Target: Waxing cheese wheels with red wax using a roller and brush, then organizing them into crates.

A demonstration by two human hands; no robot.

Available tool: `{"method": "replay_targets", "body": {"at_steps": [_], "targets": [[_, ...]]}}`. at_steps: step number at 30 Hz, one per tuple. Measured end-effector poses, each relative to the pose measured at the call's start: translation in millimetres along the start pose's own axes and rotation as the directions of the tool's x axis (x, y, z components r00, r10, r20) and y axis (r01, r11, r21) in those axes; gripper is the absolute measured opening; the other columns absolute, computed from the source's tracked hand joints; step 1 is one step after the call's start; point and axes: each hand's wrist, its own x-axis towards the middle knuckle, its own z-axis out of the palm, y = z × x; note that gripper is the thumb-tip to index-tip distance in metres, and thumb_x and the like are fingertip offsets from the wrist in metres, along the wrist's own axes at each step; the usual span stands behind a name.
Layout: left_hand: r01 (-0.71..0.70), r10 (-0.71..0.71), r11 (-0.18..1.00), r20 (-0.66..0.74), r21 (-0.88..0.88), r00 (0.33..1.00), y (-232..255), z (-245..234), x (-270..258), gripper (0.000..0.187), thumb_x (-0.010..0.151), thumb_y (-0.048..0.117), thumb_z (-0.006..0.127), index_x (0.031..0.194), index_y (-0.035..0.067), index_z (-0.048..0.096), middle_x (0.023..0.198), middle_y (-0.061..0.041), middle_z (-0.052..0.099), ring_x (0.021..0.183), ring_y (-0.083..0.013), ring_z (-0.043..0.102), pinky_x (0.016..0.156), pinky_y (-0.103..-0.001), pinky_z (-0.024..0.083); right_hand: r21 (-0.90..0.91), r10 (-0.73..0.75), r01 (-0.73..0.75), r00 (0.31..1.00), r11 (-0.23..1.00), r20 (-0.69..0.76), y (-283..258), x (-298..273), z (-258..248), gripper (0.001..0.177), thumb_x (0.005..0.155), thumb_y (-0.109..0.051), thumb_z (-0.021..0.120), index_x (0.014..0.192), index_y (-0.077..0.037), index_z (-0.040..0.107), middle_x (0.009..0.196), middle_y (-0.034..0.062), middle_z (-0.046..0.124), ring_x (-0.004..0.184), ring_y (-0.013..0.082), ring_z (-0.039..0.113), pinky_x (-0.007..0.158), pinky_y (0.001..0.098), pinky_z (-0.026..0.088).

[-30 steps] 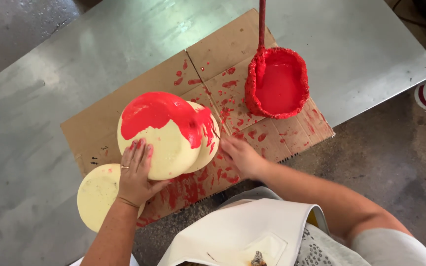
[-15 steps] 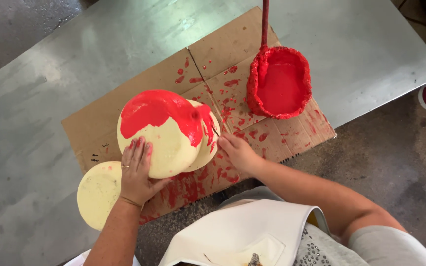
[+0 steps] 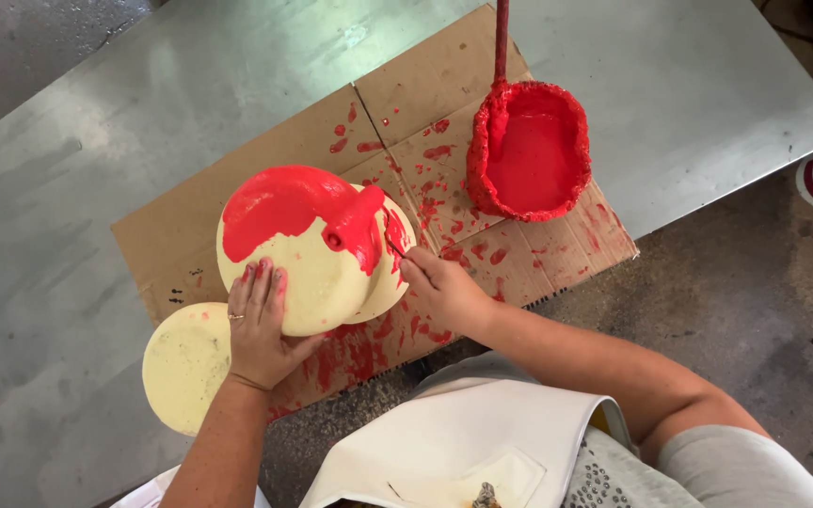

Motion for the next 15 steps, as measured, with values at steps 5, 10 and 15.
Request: {"method": "replay_targets", "body": {"at_steps": [5, 10, 15], "targets": [[0.000, 0.000, 1.000, 0.003, 0.001, 1.000, 0, -1, 0, 0.106, 0.076, 0.073, 0.069, 0.152, 0.002, 0.051, 0.160, -0.021, 0.046, 0.149, -0.0419, 0.040, 0.125, -0.049, 0.025, 0.072, 0.128, -0.137, 0.985, 0.988, 0.115, 51, -33, 8, 0.032, 0.108, -0.030, 0.049, 0.113, -0.003, 0.065, 0.092, 0.0301, 0.072, 0.092, 0.0394, 0.074, 0.073, 0.0454, 0.059], [0.009, -0.009, 1.000, 0.011, -0.003, 1.000, 2, -2, 3, 0.106, 0.075, 0.073, 0.071, 0.152, 0.002, 0.051, 0.159, -0.021, 0.046, 0.148, -0.0422, 0.041, 0.125, -0.050, 0.026, 0.266, 0.226, -0.244, 0.969, 0.933, 0.097, 52, -34, -5, 0.028, 0.109, -0.026, 0.048, 0.111, -0.002, 0.062, 0.083, 0.0173, 0.065, 0.082, 0.0246, 0.063, 0.070, 0.0357, 0.053], [0.010, -0.010, 1.000, 0.000, -0.005, 1.000, 1, -2, 4, 0.105, 0.074, 0.073, 0.072, 0.151, 0.003, 0.053, 0.159, -0.020, 0.048, 0.148, -0.0406, 0.041, 0.125, -0.048, 0.026, 0.216, 0.196, -0.192, 0.981, 0.957, -0.001, 54, -22, -16, 0.032, 0.108, -0.027, 0.049, 0.084, -0.014, 0.065, 0.048, -0.0009, 0.052, 0.047, 0.0108, 0.048, 0.046, 0.0243, 0.043]]}}
